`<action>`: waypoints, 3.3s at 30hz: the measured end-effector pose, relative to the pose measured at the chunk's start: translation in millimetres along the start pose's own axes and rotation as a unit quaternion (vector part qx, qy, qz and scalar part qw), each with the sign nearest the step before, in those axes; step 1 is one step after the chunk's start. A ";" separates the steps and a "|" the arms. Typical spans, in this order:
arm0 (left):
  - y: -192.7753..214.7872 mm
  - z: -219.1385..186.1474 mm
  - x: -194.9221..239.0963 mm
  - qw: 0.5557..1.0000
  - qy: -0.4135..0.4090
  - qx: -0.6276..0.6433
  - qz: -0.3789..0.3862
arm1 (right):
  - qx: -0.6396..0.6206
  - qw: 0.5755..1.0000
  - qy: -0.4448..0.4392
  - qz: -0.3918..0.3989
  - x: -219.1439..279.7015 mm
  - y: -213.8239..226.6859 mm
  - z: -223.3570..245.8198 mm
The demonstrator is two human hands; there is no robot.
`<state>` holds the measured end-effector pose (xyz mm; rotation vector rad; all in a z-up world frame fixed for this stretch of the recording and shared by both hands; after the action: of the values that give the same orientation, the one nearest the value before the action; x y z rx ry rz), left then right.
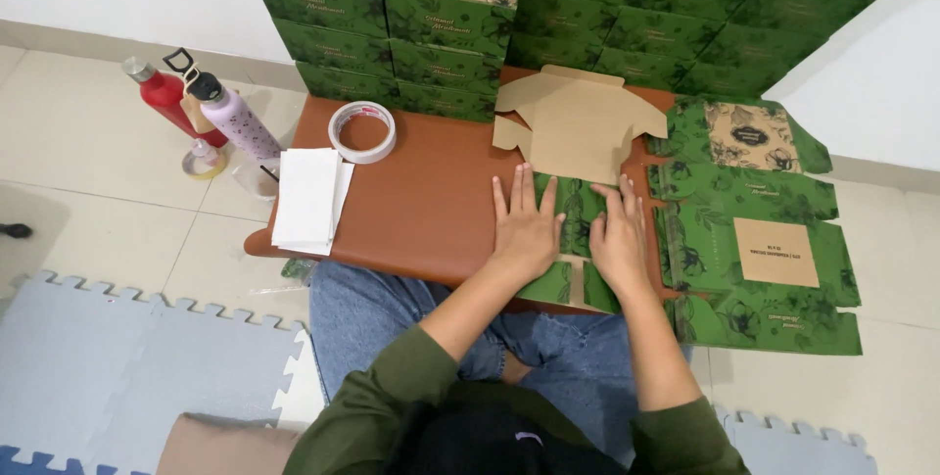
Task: The person assembles a flat cardboard box by folding the sides and tucking the flaps to form a rectangular container. They then place a white paper insert inside and close the lid. The process is repeated for a second box.
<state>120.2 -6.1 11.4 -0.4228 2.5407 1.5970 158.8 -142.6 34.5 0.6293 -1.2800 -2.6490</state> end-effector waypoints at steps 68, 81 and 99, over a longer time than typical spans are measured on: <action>-57.4 66.6 -141.0 0.979 -0.106 -0.039 0.169 | 0.080 0.995 0.056 0.026 -106.1 -49.1 -62.6; -59.1 64.1 -113.6 0.983 -0.094 -0.152 0.048 | -0.214 0.971 -0.101 -0.036 -11.2 98.5 60.8; 4.5 98.9 -3.4 0.942 0.024 -0.332 -0.046 | -0.350 0.750 -0.556 0.077 209.2 97.4 13.8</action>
<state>116.8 85.0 -27.4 -0.6270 1.8999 2.3972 -42.1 -255.6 52.6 -1.2567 -0.2064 -2.9716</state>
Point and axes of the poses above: each hand's wrist, its own x-axis away from the middle knuckle, its own y-axis out of the back of the hand, z = x × y, the point moved 3 cm from there along -x, towards the middle knuckle, and after that the axes turned 8 degrees about -z, right-handed, at the moved point
